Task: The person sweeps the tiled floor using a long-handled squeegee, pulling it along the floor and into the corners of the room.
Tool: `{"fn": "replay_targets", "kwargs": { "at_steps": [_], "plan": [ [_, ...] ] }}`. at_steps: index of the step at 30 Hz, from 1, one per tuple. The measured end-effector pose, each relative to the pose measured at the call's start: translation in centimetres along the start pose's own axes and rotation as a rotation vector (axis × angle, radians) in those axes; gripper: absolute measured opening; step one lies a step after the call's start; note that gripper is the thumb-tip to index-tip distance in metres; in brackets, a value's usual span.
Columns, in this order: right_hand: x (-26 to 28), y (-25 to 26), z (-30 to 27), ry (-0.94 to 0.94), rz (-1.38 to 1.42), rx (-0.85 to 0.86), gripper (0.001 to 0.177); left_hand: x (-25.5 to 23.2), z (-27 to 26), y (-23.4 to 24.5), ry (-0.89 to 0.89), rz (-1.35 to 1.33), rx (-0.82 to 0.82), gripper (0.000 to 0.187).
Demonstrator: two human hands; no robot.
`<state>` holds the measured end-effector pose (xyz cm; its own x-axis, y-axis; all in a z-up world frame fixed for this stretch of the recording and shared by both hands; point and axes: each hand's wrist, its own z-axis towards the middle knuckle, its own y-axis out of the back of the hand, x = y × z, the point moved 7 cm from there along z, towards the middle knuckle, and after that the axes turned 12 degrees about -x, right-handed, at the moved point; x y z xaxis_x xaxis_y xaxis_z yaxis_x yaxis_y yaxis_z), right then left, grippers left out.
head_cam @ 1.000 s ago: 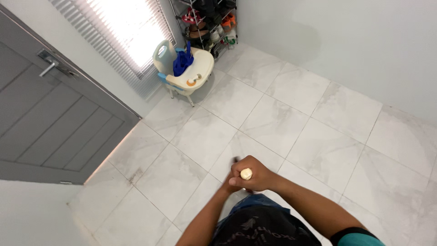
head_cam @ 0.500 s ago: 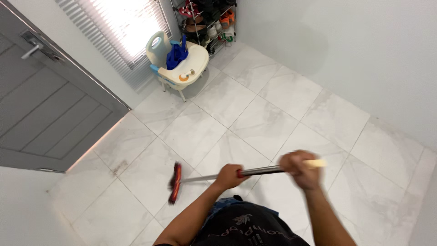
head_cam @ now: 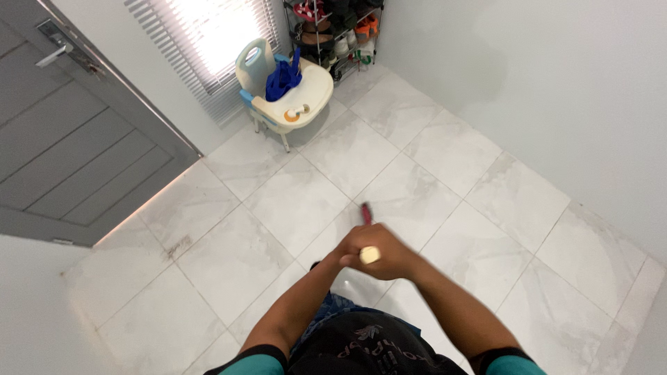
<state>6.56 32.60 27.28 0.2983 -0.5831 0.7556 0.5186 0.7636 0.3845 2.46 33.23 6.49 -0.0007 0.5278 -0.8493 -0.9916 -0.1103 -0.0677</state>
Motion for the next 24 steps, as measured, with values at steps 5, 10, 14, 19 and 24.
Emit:
{"fn": "replay_targets", "kwargs": {
  "at_steps": [5,10,14,19,24],
  "plan": [
    [-8.2,-0.8,-1.3,-0.298,0.259,-0.111,0.044,9.8,-5.5,7.9,0.736,0.278,-0.048,0.03],
    [-13.9,2.2,-1.4,-0.347,0.634,-0.37,0.046,11.1,-3.7,13.1,0.633,0.712,0.074,0.038],
    [-15.9,8.7,-0.7,-0.339,0.679,-0.71,0.04,11.4,0.8,13.4,0.53,0.714,0.061,0.041],
    [-9.0,18.6,5.0,-0.061,0.692,-0.551,0.043,5.0,10.9,8.7,0.297,0.425,0.225,0.046],
    [-5.0,22.1,12.1,-0.06,0.563,-0.409,0.037,3.4,19.1,6.3,0.252,0.325,0.228,0.038]
  ]
}}
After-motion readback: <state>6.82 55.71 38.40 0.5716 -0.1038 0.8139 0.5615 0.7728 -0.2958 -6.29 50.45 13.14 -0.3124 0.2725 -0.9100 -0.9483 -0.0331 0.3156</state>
